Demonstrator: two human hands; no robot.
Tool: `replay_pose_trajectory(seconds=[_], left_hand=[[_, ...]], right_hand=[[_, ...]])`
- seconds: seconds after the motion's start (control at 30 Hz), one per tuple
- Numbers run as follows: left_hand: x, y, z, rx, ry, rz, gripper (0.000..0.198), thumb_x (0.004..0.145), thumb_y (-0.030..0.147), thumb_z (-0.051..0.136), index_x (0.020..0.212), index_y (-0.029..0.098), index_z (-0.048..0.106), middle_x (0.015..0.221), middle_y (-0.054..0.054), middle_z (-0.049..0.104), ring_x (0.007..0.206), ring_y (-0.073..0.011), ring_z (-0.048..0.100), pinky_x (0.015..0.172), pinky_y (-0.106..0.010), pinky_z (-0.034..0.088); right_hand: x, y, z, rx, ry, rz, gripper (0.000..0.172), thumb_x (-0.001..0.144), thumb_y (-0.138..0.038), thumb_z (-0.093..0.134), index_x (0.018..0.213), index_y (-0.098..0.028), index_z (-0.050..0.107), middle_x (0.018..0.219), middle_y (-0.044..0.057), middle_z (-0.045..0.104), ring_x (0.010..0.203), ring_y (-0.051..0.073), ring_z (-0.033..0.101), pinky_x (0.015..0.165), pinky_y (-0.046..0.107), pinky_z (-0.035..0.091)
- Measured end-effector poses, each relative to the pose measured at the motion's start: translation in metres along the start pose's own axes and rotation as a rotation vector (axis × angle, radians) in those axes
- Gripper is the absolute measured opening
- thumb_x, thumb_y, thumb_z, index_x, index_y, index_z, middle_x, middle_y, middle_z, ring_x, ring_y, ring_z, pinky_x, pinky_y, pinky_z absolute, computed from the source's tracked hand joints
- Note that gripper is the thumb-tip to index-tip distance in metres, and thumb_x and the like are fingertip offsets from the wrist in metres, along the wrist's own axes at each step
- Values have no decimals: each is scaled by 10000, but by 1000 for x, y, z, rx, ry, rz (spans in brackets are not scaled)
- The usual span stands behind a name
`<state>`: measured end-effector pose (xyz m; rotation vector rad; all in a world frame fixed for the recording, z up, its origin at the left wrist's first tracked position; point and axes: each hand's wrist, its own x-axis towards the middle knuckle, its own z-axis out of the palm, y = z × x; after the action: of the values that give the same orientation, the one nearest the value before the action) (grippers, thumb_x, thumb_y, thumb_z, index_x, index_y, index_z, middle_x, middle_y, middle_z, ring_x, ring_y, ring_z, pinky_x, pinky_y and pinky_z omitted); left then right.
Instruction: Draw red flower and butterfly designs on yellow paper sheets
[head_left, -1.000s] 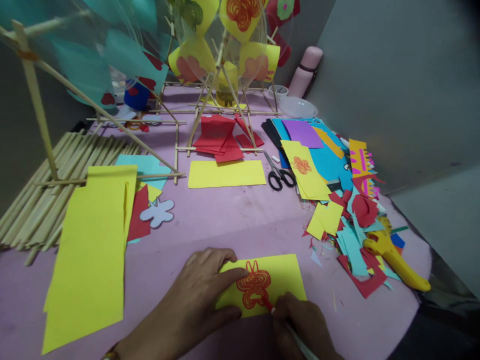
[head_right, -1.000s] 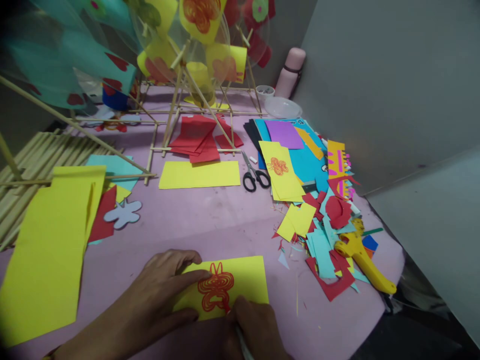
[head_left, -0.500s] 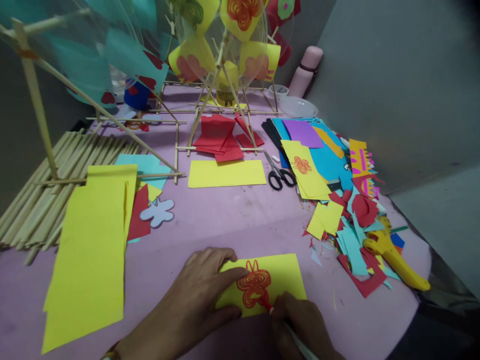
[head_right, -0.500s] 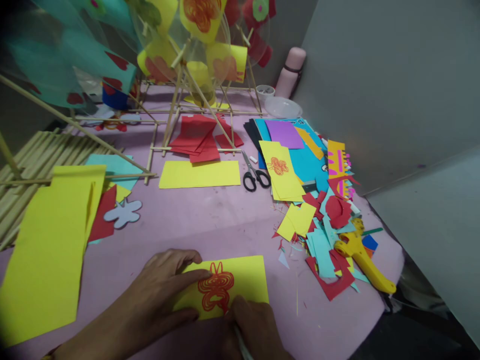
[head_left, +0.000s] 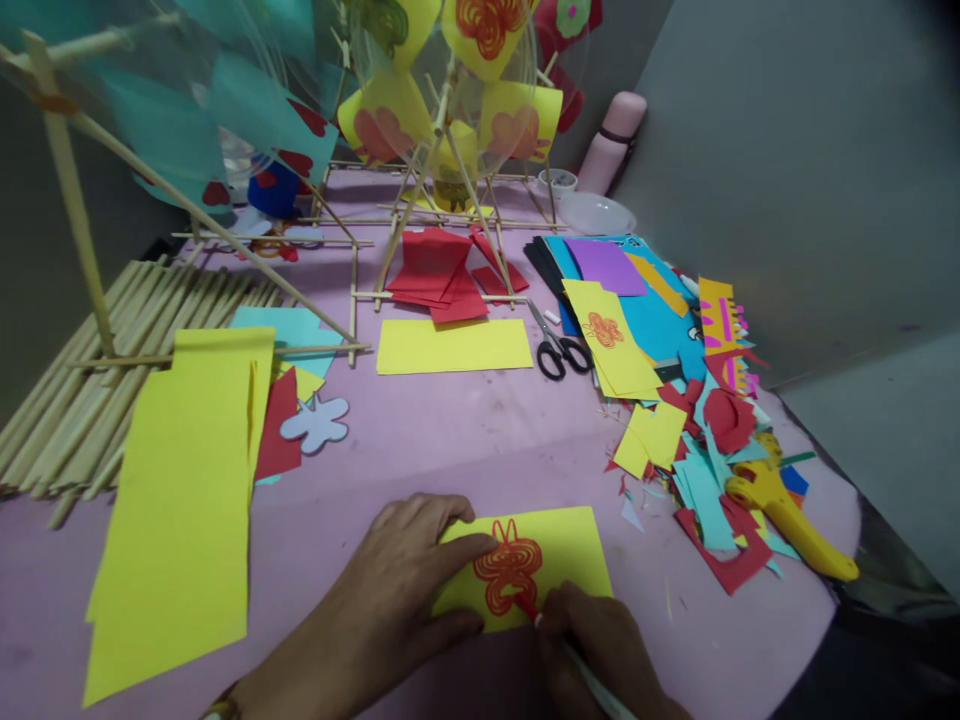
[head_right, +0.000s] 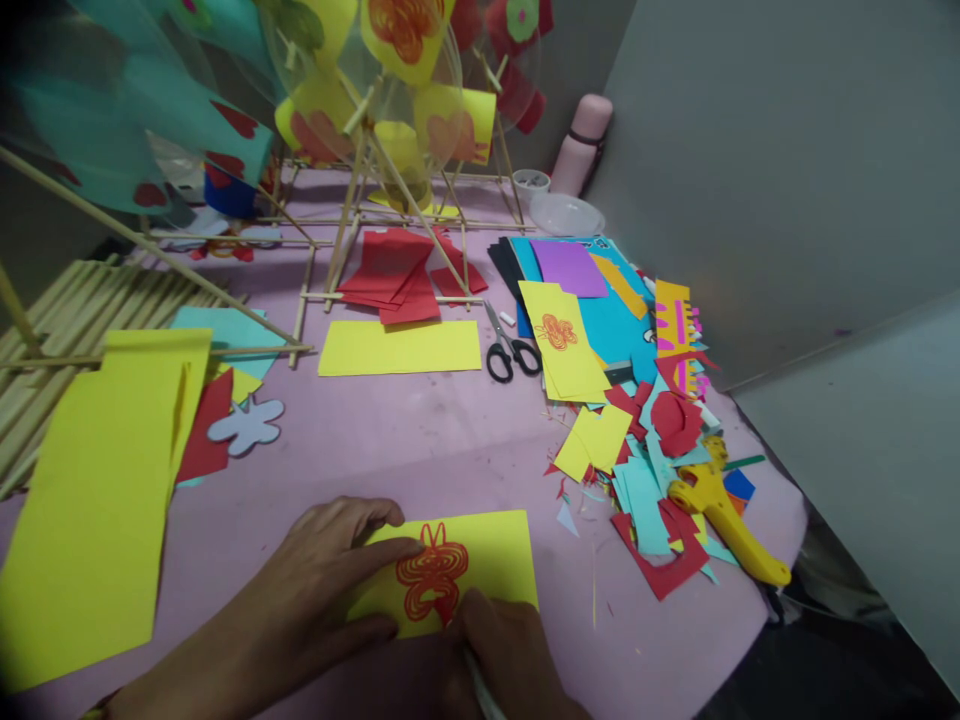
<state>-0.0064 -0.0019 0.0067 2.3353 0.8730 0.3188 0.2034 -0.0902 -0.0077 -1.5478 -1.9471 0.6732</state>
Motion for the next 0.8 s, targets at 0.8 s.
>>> replay_pose_trajectory(seconds=[0.8], left_hand=[[-2, 0, -1, 18, 0, -8, 564, 719, 186, 702, 1215, 349, 488, 1224, -17, 485, 1057, -250, 471, 872, -400, 365]], right_hand=[[-2, 2, 3, 10, 15, 6, 151, 753, -108, 418, 672, -232, 452, 489, -75, 604, 358, 80, 527, 396, 159, 340]])
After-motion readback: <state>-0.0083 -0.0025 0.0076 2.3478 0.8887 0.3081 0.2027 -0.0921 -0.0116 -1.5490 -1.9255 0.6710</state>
